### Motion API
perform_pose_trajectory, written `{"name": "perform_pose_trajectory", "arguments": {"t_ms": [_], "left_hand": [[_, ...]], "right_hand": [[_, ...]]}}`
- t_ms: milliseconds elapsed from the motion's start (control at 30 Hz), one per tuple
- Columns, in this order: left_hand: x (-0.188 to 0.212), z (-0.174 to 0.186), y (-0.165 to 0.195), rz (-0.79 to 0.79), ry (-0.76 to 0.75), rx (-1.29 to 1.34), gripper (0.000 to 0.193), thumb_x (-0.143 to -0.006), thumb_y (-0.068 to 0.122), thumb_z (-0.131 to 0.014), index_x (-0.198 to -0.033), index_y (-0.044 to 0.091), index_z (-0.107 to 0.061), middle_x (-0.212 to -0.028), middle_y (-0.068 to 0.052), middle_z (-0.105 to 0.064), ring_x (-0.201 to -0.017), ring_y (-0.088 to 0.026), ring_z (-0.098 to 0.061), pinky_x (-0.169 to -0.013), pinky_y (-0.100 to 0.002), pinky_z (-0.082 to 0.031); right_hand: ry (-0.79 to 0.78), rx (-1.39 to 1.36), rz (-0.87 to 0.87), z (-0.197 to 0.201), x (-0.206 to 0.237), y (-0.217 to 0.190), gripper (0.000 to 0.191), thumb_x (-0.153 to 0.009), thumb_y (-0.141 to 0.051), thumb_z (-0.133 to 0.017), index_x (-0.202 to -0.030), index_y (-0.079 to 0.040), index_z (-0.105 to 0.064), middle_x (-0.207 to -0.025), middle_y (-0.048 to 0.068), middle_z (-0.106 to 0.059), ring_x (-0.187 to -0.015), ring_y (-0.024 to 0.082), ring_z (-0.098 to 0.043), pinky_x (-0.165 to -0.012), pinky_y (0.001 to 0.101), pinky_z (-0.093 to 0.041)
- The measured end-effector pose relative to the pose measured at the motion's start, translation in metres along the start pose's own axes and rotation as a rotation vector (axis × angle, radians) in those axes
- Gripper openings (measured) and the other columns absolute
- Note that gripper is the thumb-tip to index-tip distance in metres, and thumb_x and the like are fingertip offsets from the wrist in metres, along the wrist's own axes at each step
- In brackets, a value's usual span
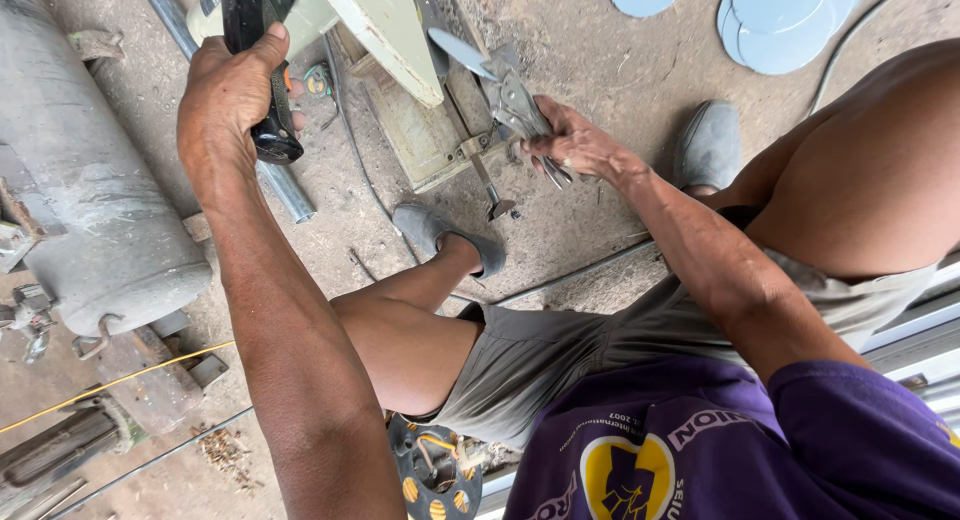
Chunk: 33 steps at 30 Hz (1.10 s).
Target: The person uses pliers to hold a light-blue circular metal disc against a rotating grinding wheel, repeatedly rotating the disc to grind its edges. The person continues this process for multiple discs, placing finished pieces on the floor.
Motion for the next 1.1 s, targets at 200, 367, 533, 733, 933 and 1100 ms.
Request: {"name": "perform_pose_trajectory", "arguments": {"t_ms": [200, 367, 533, 733, 933, 1100], "left_hand": [[-0.004, -0.006, 0.002, 0.010, 0.056, 0.072, 0.046, -0.093, 0.042, -0.072, -0.109, -0.001, -0.063, -0.076, -0.006, -0.069, -0.049, -0.013, -0.066, -0.038, -0.027, -0.053], [-0.003, -0.013, 0.007, 0.008, 0.013, 0.052, 0.043, -0.096, 0.041, -0.066, -0.105, -0.001, -0.068, -0.072, -0.010, -0.071, -0.051, -0.016, -0.065, -0.041, -0.031, -0.050], [-0.003, -0.015, 0.010, 0.028, 0.055, 0.016, 0.047, -0.094, 0.045, -0.068, -0.105, -0.001, -0.066, -0.073, -0.009, -0.071, -0.055, -0.017, -0.068, -0.045, -0.032, -0.050], [-0.015, -0.019, 0.007, 0.035, 0.010, 0.019, 0.052, -0.095, 0.048, -0.068, -0.103, -0.003, -0.071, -0.076, -0.011, -0.071, -0.056, -0.019, -0.067, -0.048, -0.033, -0.050], [-0.035, -0.023, -0.007, 0.041, -0.022, 0.071, 0.051, -0.095, 0.046, -0.069, -0.108, -0.003, -0.070, -0.077, -0.013, -0.071, -0.056, -0.020, -0.066, -0.047, -0.033, -0.050], [-0.061, -0.026, -0.024, 0.041, -0.025, 0.082, 0.051, -0.093, 0.047, -0.069, -0.110, -0.001, -0.070, -0.078, -0.015, -0.072, -0.058, -0.021, -0.066, -0.053, -0.038, -0.054]], "right_hand": [[0.239, -0.105, -0.184, 0.015, 0.022, -0.024, 0.051, -0.089, -0.014, -0.080, -0.131, -0.001, -0.055, -0.086, 0.008, -0.067, -0.068, 0.019, -0.069, -0.059, 0.0348, -0.061], [0.012, -0.413, -0.044, 0.018, 0.034, -0.079, 0.042, -0.091, -0.014, -0.080, -0.124, -0.002, -0.055, -0.077, 0.008, -0.064, -0.059, 0.022, -0.068, -0.054, 0.0370, -0.060], [-0.070, -0.359, 0.005, 0.002, 0.038, -0.148, 0.040, -0.089, -0.014, -0.080, -0.117, -0.004, -0.053, -0.071, 0.007, -0.062, -0.054, 0.022, -0.065, -0.047, 0.0349, -0.055], [-0.173, -0.223, 0.050, -0.014, 0.057, -0.225, 0.043, -0.088, -0.011, -0.081, -0.115, 0.000, -0.049, -0.068, 0.009, -0.061, -0.052, 0.023, -0.063, -0.044, 0.0337, -0.052], [-0.295, -0.264, 0.115, -0.024, 0.077, -0.244, 0.043, -0.087, -0.007, -0.080, -0.113, 0.002, -0.046, -0.067, 0.011, -0.060, -0.053, 0.023, -0.064, -0.046, 0.0343, -0.054], [-0.311, -0.269, 0.213, -0.032, 0.084, -0.236, 0.044, -0.085, -0.008, -0.080, -0.111, 0.001, -0.046, -0.065, 0.010, -0.061, -0.051, 0.023, -0.064, -0.047, 0.0349, -0.054]]}}
Point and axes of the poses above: each hand's wrist, its own x-axis away from the middle knuckle, its own z-axis out of the back of the hand, y = z × x, the point moved 1 cm from there along -x, towards the middle knuckle
